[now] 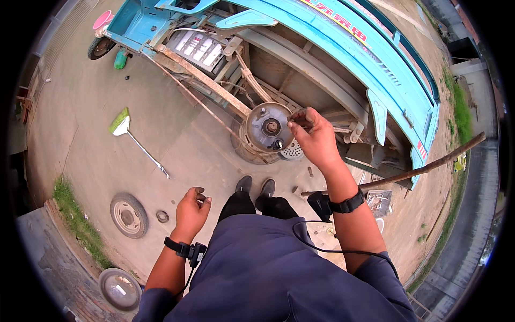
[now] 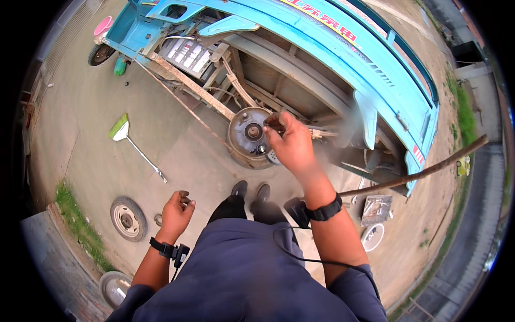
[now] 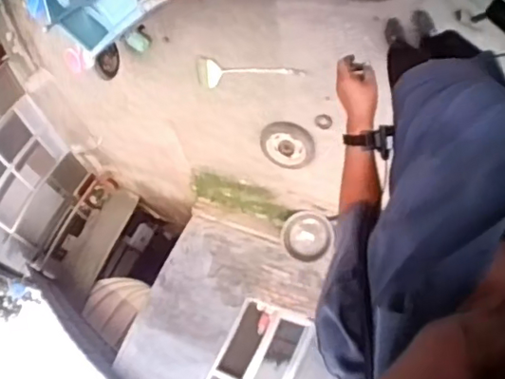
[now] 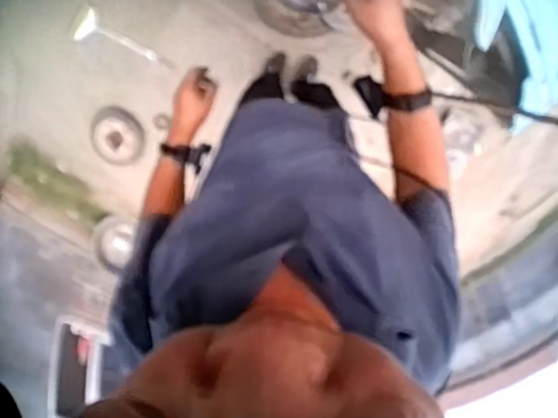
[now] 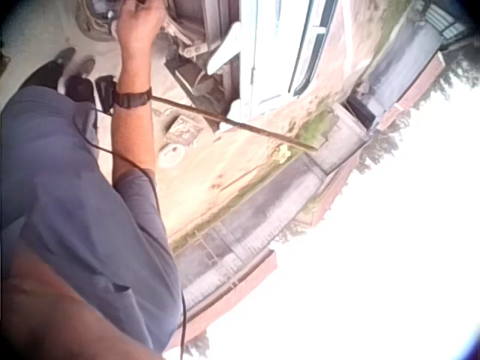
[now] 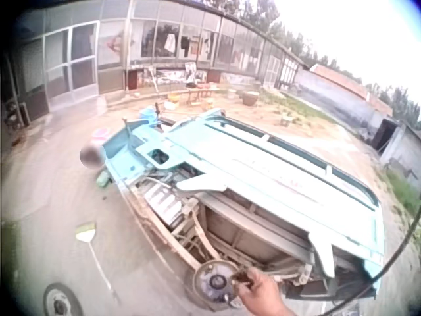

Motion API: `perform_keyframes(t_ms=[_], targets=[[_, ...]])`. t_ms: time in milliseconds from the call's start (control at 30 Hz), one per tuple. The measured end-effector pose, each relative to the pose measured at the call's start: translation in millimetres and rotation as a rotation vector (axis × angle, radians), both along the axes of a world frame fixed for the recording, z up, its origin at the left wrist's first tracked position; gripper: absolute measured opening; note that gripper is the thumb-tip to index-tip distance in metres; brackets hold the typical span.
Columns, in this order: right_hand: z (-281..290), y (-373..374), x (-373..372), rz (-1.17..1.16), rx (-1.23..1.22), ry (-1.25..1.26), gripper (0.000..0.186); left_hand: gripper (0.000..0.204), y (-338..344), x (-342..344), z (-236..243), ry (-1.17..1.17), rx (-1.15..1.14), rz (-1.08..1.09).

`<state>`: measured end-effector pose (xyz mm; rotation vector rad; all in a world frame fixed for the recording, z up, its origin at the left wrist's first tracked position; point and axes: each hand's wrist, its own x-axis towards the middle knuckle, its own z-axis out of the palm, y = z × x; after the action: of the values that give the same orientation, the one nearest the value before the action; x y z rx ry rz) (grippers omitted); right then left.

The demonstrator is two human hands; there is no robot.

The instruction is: The person removes a brake shoe from a three-wheeled vehicle's wheel hub, inspects it, and reinstalls it. They then pick up a tire from the ground.

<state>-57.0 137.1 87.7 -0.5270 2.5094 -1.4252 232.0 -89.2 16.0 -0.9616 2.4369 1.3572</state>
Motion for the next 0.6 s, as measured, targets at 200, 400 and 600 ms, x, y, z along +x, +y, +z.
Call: perform_keyframes(t_ms=[200,400,600], targets=[[-23,-21,-15,0.113,0.097,0.098,0.015,0.034,16,55,-19,-0.115,0.052,0.182],[-45,-23,-23,0.241,0.133,0.165,0.012,0.033,40,85,-39,-0.205,0.108,0.289],[-39,-25,-23,0.245,0.28,0.144,0.013,0.032,54,81,-49,-0.215,0.154,0.315]])
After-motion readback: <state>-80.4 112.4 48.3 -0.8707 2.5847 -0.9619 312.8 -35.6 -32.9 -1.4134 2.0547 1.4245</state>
